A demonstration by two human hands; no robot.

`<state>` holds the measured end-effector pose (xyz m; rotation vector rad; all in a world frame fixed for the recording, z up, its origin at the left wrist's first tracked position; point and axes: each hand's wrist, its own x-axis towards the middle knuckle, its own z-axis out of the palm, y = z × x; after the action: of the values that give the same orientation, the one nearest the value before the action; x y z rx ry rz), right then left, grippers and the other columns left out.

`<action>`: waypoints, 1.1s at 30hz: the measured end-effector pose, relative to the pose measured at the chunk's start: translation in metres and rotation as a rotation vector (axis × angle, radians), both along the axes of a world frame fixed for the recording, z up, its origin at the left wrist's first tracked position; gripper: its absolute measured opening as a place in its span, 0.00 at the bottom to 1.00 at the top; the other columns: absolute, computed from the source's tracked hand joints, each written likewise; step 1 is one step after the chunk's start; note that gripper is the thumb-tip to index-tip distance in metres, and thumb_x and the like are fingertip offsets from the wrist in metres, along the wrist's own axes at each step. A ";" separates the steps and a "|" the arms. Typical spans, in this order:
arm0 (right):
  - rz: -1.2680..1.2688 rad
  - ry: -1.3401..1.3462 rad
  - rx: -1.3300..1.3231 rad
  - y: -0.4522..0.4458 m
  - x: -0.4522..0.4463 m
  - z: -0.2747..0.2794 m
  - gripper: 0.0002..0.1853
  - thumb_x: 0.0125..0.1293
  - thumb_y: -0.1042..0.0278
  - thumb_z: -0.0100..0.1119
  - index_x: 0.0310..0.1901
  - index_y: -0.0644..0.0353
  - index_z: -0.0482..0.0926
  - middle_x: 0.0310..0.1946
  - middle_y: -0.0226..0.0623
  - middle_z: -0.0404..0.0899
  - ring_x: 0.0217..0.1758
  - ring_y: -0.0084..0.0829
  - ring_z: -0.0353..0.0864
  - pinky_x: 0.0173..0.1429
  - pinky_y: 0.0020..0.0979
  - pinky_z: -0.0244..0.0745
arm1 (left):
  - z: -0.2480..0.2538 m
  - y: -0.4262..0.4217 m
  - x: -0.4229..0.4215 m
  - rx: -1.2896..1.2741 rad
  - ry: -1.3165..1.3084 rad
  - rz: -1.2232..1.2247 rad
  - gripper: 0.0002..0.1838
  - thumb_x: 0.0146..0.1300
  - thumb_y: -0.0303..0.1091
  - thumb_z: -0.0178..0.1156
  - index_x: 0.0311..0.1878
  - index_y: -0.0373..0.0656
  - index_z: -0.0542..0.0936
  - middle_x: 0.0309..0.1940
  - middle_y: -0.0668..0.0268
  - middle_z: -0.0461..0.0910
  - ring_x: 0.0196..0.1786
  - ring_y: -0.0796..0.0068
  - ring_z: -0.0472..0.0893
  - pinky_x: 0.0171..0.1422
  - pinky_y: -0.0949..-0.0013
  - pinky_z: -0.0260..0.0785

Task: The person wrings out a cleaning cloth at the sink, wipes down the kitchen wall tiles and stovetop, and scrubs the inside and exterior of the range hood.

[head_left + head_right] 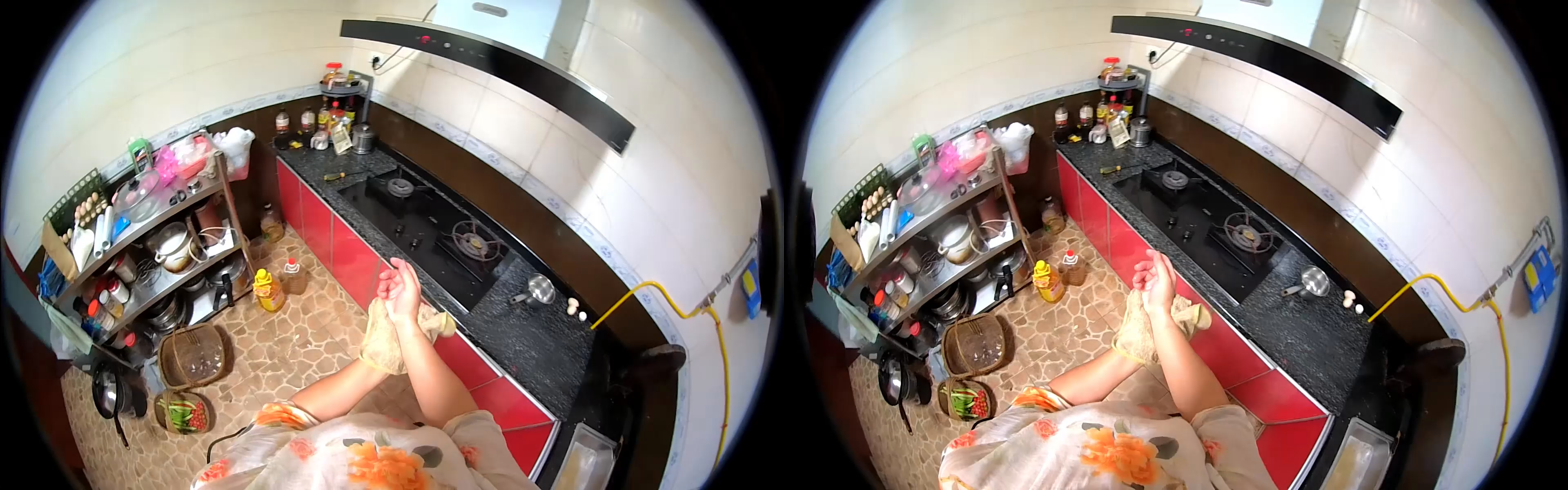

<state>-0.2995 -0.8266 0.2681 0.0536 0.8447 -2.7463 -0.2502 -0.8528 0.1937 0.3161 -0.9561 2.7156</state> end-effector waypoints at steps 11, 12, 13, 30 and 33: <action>-0.523 0.920 1.366 -0.085 -0.086 -0.040 0.07 0.64 0.65 0.52 0.41 0.55 0.75 0.26 0.37 0.80 0.33 0.39 0.79 0.37 0.38 0.72 | 0.027 -0.055 -0.038 -0.952 -0.213 0.543 0.16 0.68 0.43 0.45 0.51 0.45 0.72 0.46 0.62 0.71 0.55 0.65 0.67 0.58 0.64 0.62; -0.516 0.866 1.386 -0.084 -0.089 -0.053 0.08 0.64 0.65 0.51 0.42 0.55 0.76 0.32 0.38 0.80 0.39 0.40 0.79 0.42 0.38 0.72 | 0.022 -0.064 -0.048 -0.969 -0.231 0.570 0.17 0.67 0.44 0.46 0.51 0.45 0.72 0.47 0.62 0.71 0.56 0.64 0.66 0.59 0.63 0.61; -0.509 0.814 1.402 -0.084 -0.092 -0.066 0.09 0.64 0.66 0.51 0.44 0.55 0.76 0.39 0.39 0.81 0.44 0.40 0.79 0.47 0.38 0.72 | 0.017 -0.074 -0.061 -0.989 -0.254 0.591 0.18 0.66 0.45 0.46 0.51 0.44 0.72 0.48 0.61 0.71 0.57 0.63 0.66 0.61 0.62 0.60; -0.001 1.095 0.991 -0.063 -0.214 -0.029 0.32 0.69 0.53 0.44 0.69 0.56 0.49 0.68 0.37 0.53 0.71 0.31 0.52 0.72 0.32 0.47 | 0.155 -0.104 -0.325 -0.675 0.112 0.302 0.37 0.64 0.63 0.42 0.58 0.34 0.66 0.58 0.40 0.65 0.59 0.40 0.68 0.65 0.44 0.61; -0.020 1.058 0.999 -0.061 -0.235 -0.016 0.31 0.69 0.57 0.46 0.69 0.56 0.48 0.67 0.37 0.54 0.70 0.31 0.54 0.71 0.31 0.50 | 0.157 -0.100 -0.367 -0.388 -0.078 0.440 0.40 0.61 0.67 0.42 0.54 0.33 0.68 0.56 0.39 0.66 0.60 0.43 0.67 0.66 0.43 0.60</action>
<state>-0.5345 -0.8881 0.2519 -1.2426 2.3306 -1.9072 -0.6172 -0.9529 0.3502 0.3810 -0.3855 3.2499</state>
